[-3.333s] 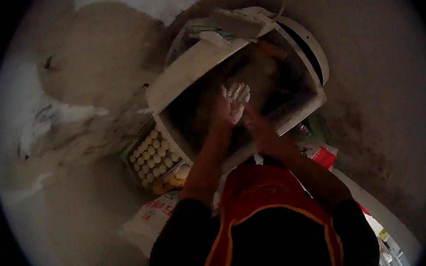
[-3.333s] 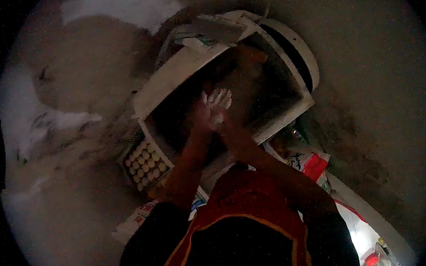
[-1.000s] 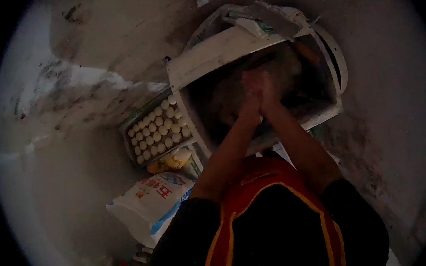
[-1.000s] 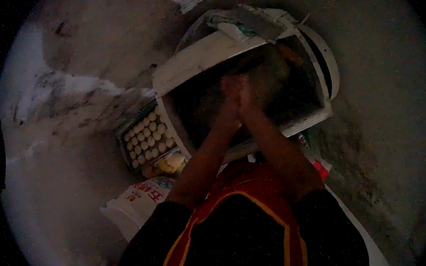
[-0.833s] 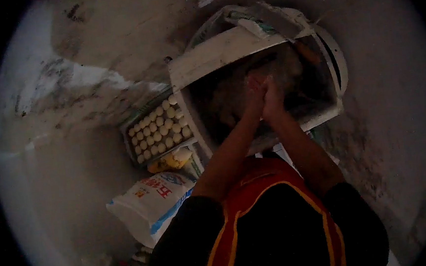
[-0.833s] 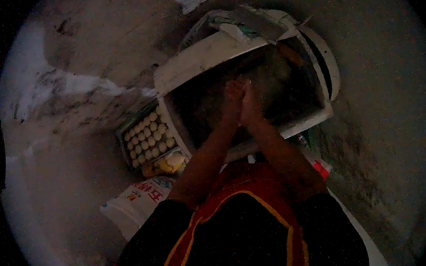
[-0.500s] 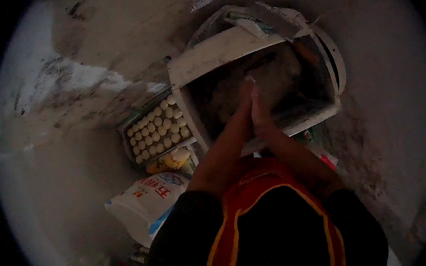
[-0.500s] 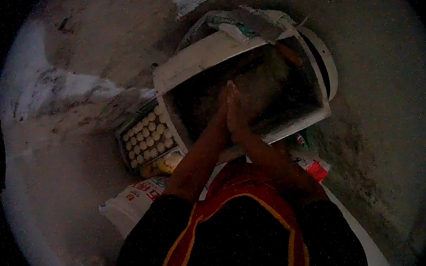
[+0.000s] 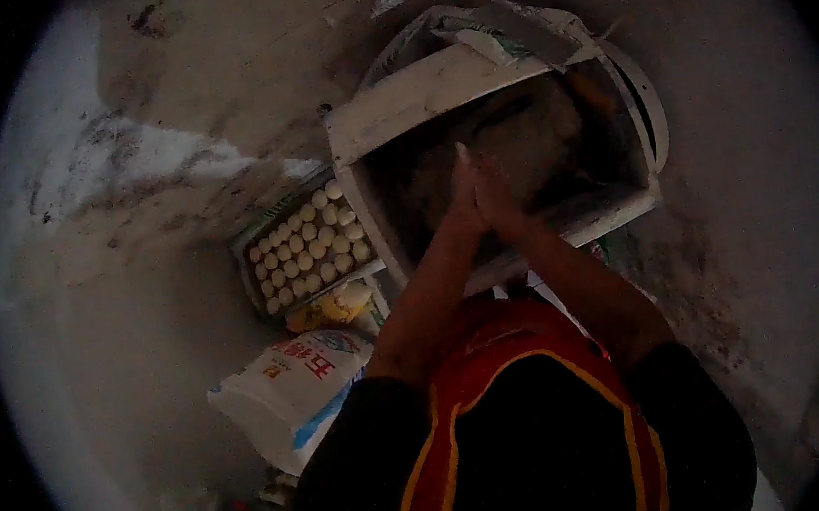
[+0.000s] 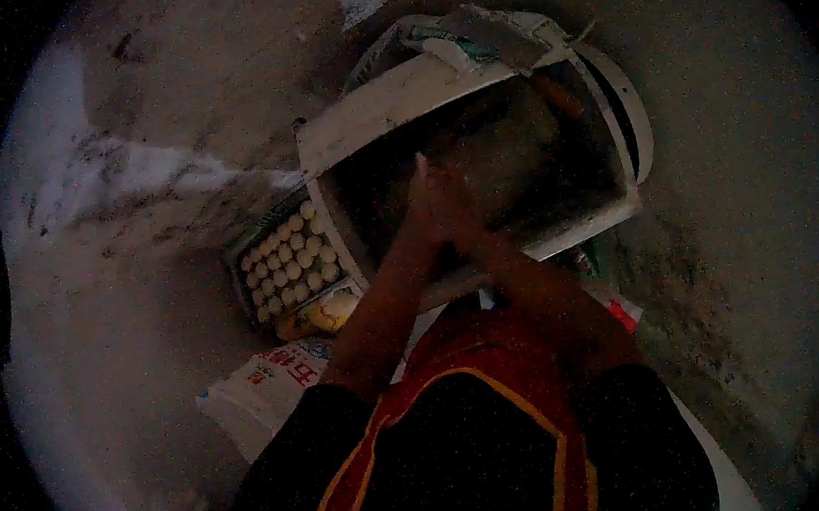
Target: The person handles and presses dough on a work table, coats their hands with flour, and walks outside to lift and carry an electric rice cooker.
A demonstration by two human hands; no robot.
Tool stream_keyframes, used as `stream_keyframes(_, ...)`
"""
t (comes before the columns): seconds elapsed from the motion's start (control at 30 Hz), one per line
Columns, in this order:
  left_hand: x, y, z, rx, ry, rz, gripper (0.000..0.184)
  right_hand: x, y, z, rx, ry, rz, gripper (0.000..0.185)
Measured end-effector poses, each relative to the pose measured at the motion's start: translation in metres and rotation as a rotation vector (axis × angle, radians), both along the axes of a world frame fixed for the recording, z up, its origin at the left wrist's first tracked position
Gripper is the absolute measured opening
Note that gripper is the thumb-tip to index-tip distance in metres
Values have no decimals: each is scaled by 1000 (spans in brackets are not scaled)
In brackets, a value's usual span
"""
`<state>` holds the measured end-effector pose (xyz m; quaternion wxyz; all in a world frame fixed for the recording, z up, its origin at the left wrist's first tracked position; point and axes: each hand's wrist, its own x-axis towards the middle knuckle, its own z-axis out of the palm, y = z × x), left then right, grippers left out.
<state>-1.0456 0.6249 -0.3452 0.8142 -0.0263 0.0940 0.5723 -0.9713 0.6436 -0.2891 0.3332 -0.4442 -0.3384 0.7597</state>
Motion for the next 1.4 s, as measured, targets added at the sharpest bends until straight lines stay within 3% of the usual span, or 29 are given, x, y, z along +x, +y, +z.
stream_keyframes(0.17,1,-5,11,-68,686,99,58,-11,-22,10,267,-271,92,45)
stream_keyframes(0.23,5,-7,10,66,1036,85,59,-8,0,-3,294,-401,123,44)
stream_keyframes(0.33,5,-23,22,390,1322,99,62,23,38,-32,127,-276,137,42)
stream_keyframes(0.4,2,-28,40,450,1255,167,65,39,50,-36,-39,-149,135,41)
stream_keyframes(0.47,2,-22,65,193,858,279,69,49,38,-14,-193,-17,112,40)
stream_keyframes(0.53,5,-4,86,-185,93,443,73,50,19,13,-252,101,66,38)
stream_keyframes(0.63,11,5,90,-98,29,521,76,48,-20,31,-248,184,91,32)
stream_keyframes(0.8,14,10,98,-7,352,576,73,37,-35,45,-296,154,3,26)
stream_keyframes(0.9,24,7,104,-10,609,569,72,35,-37,44,-359,154,-89,33)
stream_keyframes(0.93,26,5,107,-34,707,574,71,40,-33,30,74,-170,102,32)
stream_keyframes(1.0,37,-2,110,-75,536,570,68,42,-20,14,315,-354,181,35)
stream_keyframes(1.13,44,-17,124,-181,353,527,66,36,7,-3,-72,-104,131,43)
stream_keyframes(1.2,42,-28,97,193,1170,577,65,28,-3,4,-113,-67,109,46)
stream_keyframes(1.27,43,-24,117,161,1359,573,65,23,-20,23,-133,-38,99,50)
stream_keyframes(1.3,51,-16,135,-78,1135,556,66,22,-32,33,-148,-31,95,52)
stream_keyframes(1.4,40,-3,135,-334,850,467,66,18,-55,57,-204,-41,112,57)
